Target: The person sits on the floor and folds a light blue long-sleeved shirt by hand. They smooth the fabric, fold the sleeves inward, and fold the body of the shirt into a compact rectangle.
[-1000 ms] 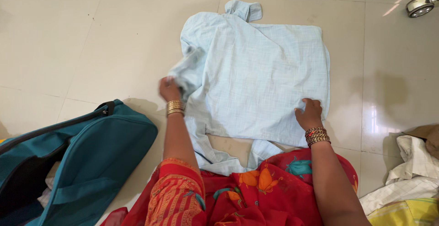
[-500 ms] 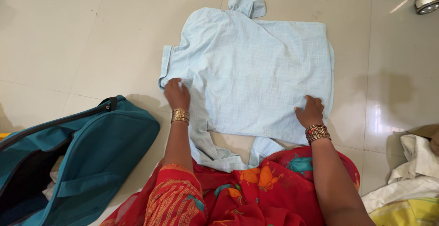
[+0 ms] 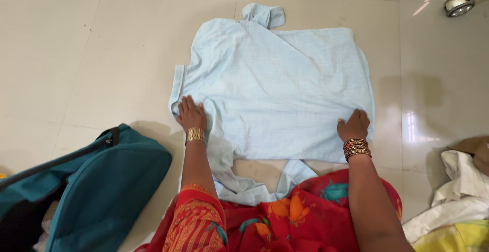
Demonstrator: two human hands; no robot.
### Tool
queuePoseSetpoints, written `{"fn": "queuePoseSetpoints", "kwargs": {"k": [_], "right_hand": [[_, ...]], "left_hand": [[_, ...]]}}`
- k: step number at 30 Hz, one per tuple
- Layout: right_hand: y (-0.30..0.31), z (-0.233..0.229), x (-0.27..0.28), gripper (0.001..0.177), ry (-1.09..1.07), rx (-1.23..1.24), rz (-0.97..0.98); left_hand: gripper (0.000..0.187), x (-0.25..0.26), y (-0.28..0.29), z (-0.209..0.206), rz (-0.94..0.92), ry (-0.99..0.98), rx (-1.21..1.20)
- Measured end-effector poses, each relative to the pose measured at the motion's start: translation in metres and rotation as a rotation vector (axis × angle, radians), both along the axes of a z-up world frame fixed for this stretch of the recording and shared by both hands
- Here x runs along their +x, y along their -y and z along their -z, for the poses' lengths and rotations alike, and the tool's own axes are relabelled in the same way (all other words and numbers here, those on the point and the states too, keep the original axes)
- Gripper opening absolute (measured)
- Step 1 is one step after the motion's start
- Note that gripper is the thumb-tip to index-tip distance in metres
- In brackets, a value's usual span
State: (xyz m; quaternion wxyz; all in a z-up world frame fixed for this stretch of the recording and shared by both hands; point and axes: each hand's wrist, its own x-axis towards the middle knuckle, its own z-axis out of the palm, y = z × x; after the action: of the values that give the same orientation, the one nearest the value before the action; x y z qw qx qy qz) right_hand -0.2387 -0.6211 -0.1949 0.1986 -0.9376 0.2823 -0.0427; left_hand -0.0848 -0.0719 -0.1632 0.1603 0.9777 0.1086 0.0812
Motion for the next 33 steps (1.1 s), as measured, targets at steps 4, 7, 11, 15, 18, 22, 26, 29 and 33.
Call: {"fn": "queuePoseSetpoints", "kwargs": {"k": [4,7,11,15,18,22,26,29,33], "right_hand": [[-0.003,-0.003,0.016,0.079,-0.007,-0.017,-0.042],[0.001,0.003,0.017,0.083,0.003,-0.012,-0.129],[0.006,0.002,0.02,0.089,-0.038,0.035,-0.176],[0.005,-0.001,0.023,0.091,-0.087,0.038,-0.103],[0.003,-0.004,0.023,0.092,-0.112,0.065,-0.082],[-0.001,-0.014,0.026,0.091,-0.129,0.082,-0.061],[-0.01,-0.029,0.022,0.088,-0.289,0.129,0.015],[-0.011,-0.03,0.023,0.09,-0.323,0.125,0.009],[-0.008,-0.021,0.022,0.09,-0.338,0.112,-0.014]], "left_hand": [[0.068,-0.006,-0.012,0.012,-0.035,0.053,0.095],[0.069,0.0,-0.021,0.019,-0.077,0.016,0.115],[0.072,0.026,-0.042,0.005,-0.053,-0.196,-0.068],[0.059,-0.004,-0.047,-0.011,0.0,0.145,-0.119],[0.052,-0.061,-0.035,-0.012,-0.059,0.296,-0.061],[0.037,-0.121,-0.025,0.009,-0.27,0.281,-0.171],[0.038,-0.128,-0.017,0.009,-0.35,0.224,-0.292],[0.046,-0.114,-0.019,-0.004,-0.495,0.068,-0.389],[0.033,-0.102,-0.031,0.018,-0.397,0.116,-0.354]]}}
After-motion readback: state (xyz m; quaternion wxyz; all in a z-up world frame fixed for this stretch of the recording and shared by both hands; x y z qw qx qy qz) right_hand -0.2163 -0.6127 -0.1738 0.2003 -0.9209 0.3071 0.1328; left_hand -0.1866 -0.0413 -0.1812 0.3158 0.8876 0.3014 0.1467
